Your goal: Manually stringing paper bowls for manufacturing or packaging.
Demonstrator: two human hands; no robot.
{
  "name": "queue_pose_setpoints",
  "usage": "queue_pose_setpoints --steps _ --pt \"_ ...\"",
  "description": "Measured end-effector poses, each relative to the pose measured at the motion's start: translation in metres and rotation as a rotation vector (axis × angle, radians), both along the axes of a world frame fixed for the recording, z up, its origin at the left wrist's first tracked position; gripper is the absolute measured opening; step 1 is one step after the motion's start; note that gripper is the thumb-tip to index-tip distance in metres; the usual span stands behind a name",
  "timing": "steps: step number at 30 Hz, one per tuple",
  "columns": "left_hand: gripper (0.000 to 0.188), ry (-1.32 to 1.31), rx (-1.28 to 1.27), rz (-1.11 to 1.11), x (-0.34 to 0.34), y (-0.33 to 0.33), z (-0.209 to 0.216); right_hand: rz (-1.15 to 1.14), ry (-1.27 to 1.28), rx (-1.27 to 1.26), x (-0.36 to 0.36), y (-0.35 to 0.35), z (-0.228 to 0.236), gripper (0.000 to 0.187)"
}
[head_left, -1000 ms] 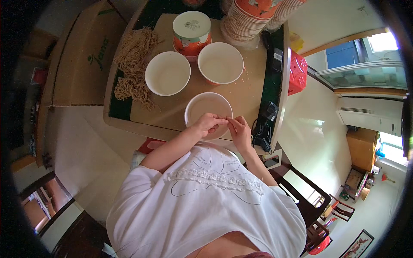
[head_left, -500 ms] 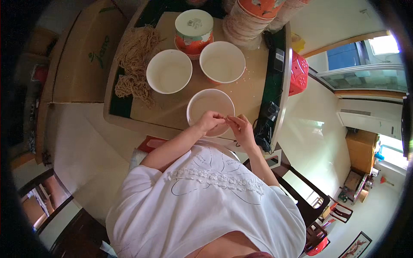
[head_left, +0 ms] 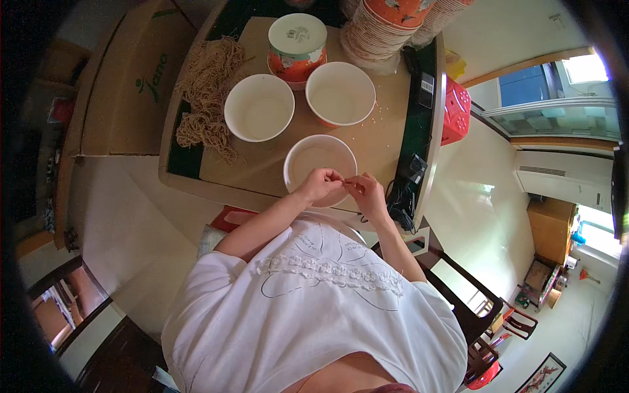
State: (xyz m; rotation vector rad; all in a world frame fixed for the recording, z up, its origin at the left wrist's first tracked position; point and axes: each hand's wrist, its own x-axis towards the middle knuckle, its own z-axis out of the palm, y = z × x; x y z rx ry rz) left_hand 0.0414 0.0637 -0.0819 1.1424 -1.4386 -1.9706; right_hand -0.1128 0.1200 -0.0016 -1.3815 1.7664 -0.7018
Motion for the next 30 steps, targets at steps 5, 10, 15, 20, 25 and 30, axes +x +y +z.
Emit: queue_pose_setpoints --steps 5,10,15,20,25,30 --pt "0.012 0.013 0.216 0.014 0.002 -0.009 0.015 -0.031 -0.004 -0.017 -0.001 0.0 -0.002 0.01" --pt "0.013 -0.093 0.274 -0.101 0.005 -0.011 0.023 -0.03 -0.01 -0.032 -0.001 0.0 -0.006 0.01" --pt "0.012 -0.087 0.022 -0.071 0.003 -0.005 0.014 -0.008 0.031 -0.049 -0.002 0.002 -0.013 0.012" --pt "0.01 -0.142 -0.043 -0.038 0.002 -0.008 0.011 0.023 0.138 -0.067 0.002 0.0 0.005 0.017" --pt "0.011 -0.15 -0.029 -0.037 0.004 -0.007 0.009 0.04 0.178 -0.064 0.003 0.0 0.005 0.018" --pt "0.013 -0.143 -0.033 -0.012 0.003 -0.006 0.014 0.108 0.262 -0.082 0.0 0.003 -0.004 0.015"
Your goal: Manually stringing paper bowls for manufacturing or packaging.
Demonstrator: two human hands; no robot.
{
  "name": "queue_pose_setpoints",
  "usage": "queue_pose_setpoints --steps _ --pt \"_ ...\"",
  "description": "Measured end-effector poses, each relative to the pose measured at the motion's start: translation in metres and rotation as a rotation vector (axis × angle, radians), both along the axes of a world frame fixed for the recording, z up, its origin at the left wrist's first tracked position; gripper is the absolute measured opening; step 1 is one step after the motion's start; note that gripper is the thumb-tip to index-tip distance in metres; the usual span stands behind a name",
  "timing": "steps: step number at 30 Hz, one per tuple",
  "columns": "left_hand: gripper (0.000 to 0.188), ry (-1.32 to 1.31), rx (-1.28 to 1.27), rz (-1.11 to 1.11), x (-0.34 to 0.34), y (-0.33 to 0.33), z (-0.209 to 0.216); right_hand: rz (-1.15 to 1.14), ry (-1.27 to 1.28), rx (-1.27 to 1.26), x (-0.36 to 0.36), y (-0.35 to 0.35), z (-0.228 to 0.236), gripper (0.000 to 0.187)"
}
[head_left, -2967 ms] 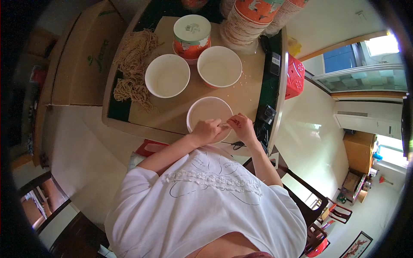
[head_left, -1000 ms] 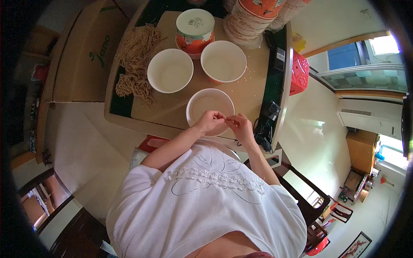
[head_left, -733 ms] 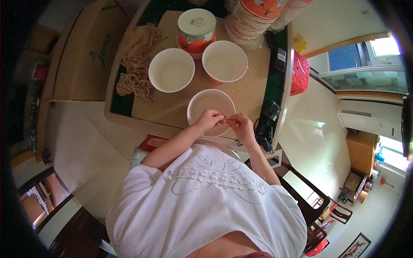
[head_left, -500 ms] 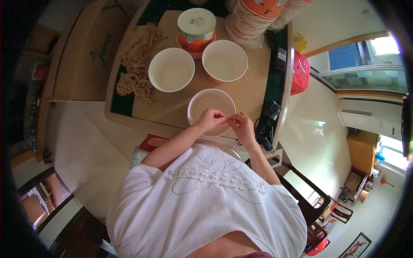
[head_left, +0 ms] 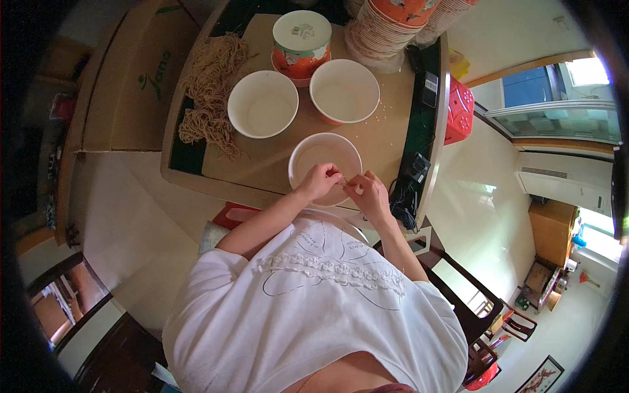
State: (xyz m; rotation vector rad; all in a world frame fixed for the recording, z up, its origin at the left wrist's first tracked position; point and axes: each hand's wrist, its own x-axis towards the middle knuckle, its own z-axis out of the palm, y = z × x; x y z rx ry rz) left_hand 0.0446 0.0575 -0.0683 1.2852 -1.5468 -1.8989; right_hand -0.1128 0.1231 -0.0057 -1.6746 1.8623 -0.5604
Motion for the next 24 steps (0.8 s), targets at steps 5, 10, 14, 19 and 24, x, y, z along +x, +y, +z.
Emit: queue_pose_setpoints --steps 5,10,14,19,24 --pt "0.014 -0.057 -0.108 -0.035 0.003 -0.001 -0.003 -0.007 0.141 -0.054 0.006 -0.002 0.014 0.008" --pt "0.012 -0.063 -0.117 -0.05 0.003 -0.002 0.004 0.048 0.159 -0.26 0.015 -0.001 0.013 0.008" --pt "0.009 0.015 -0.072 -0.01 0.008 0.0 -0.003 0.079 -0.011 -0.262 0.02 -0.003 0.015 0.012" --pt "0.01 0.078 -0.083 0.071 0.015 0.0 0.014 0.067 -0.101 -0.137 0.02 -0.008 0.011 0.012" --pt "0.01 -0.056 -0.2 0.018 0.021 -0.001 0.027 0.036 -0.18 -0.07 0.02 -0.011 0.011 0.01"
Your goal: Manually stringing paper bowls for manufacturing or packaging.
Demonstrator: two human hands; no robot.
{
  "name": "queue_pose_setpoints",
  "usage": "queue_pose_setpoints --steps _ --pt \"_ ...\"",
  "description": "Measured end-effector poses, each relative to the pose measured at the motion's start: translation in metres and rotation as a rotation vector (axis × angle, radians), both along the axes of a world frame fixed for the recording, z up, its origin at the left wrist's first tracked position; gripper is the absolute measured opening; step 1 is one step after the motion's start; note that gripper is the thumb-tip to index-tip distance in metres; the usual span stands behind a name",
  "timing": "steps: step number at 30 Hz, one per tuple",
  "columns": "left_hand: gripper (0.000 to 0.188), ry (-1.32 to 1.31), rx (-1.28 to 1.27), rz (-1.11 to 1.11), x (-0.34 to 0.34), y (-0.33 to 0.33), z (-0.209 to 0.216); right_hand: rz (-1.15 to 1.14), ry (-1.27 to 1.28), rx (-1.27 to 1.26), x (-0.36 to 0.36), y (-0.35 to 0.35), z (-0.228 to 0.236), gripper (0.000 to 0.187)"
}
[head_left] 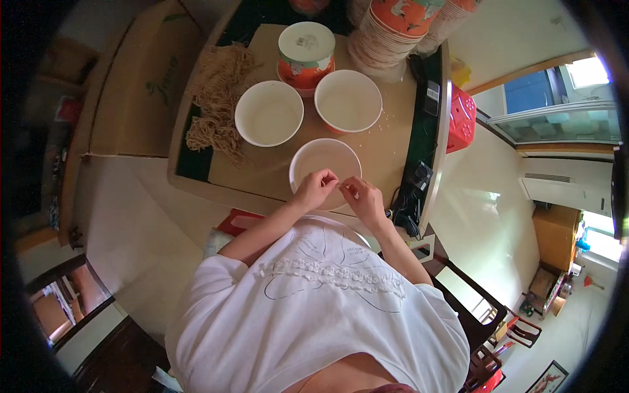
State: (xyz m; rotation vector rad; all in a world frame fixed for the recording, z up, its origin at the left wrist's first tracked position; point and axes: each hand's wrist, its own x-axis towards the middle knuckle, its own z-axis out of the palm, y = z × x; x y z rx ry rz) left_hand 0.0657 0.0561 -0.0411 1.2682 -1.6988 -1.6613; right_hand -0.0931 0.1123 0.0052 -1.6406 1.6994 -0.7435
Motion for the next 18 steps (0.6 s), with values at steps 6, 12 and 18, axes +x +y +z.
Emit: queue_pose_setpoints --steps 6,12,18 --pt "0.011 0.006 -0.067 0.046 0.0 0.001 -0.012 -0.032 -0.002 0.022 -0.003 0.002 -0.01 0.011" --pt "0.011 -0.024 -0.049 0.028 -0.001 0.0 -0.005 0.015 0.068 -0.046 -0.002 0.003 -0.008 0.013" --pt "0.012 0.002 -0.058 0.063 -0.001 0.0 -0.01 -0.047 -0.025 0.005 -0.002 0.003 -0.008 0.007"
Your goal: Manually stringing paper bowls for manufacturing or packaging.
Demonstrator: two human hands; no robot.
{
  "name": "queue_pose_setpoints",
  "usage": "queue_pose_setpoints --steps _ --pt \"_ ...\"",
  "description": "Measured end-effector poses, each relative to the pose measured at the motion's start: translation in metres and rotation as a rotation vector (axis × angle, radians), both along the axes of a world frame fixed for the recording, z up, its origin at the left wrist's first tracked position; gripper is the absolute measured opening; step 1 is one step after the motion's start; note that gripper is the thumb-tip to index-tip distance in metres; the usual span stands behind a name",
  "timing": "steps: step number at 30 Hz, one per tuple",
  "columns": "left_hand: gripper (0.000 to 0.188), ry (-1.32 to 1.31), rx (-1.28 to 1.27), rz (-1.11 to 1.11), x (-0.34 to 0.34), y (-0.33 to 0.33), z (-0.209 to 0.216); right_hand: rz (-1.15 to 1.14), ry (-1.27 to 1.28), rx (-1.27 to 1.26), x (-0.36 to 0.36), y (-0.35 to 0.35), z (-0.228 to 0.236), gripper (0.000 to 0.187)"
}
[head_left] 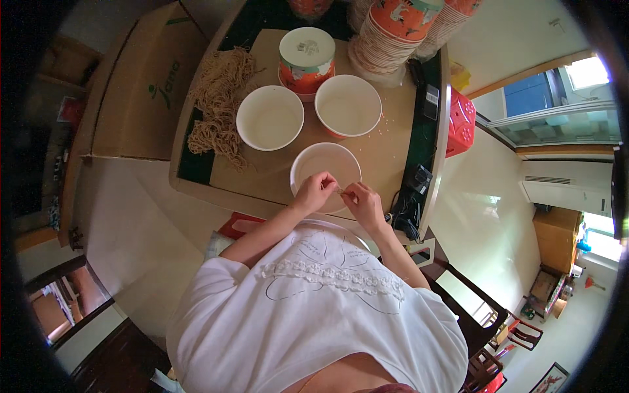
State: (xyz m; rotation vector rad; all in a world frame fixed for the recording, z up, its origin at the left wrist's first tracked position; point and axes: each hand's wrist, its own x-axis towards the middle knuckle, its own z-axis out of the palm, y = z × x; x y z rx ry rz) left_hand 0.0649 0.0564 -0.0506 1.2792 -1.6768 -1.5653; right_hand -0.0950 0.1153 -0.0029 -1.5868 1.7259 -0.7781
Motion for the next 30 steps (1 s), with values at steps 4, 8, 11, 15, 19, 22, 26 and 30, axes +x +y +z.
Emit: queue_pose_setpoints --steps 4,8,11,15,19,22,26,30 --pt "0.011 -0.027 -0.008 -0.011 0.0 0.0 0.004 0.046 0.046 -0.056 0.0 0.002 -0.003 0.007" --pt "0.011 -0.009 -0.024 -0.007 0.0 0.001 0.004 0.057 0.11 -0.058 0.003 0.004 -0.004 0.01" --pt "0.01 -0.017 -0.05 -0.011 0.001 0.002 0.008 0.059 0.095 -0.081 0.005 0.004 -0.003 0.012" --pt "0.01 -0.067 -0.13 -0.001 0.002 0.003 0.007 0.045 0.072 -0.069 0.006 0.006 -0.005 0.013" --pt "0.009 -0.103 -0.211 0.015 0.002 0.004 0.003 0.055 0.063 -0.086 0.005 0.009 -0.009 0.011" --pt "0.008 -0.165 -0.208 0.011 0.001 0.007 0.003 0.042 0.053 -0.086 0.005 0.01 -0.009 0.011" --pt "0.009 -0.139 -0.286 0.08 -0.001 0.01 0.001 0.031 0.052 -0.088 0.005 0.009 -0.011 0.01" --pt "0.009 -0.047 -0.219 0.027 0.002 0.007 0.005 0.022 0.059 -0.119 0.003 0.011 -0.015 0.009"
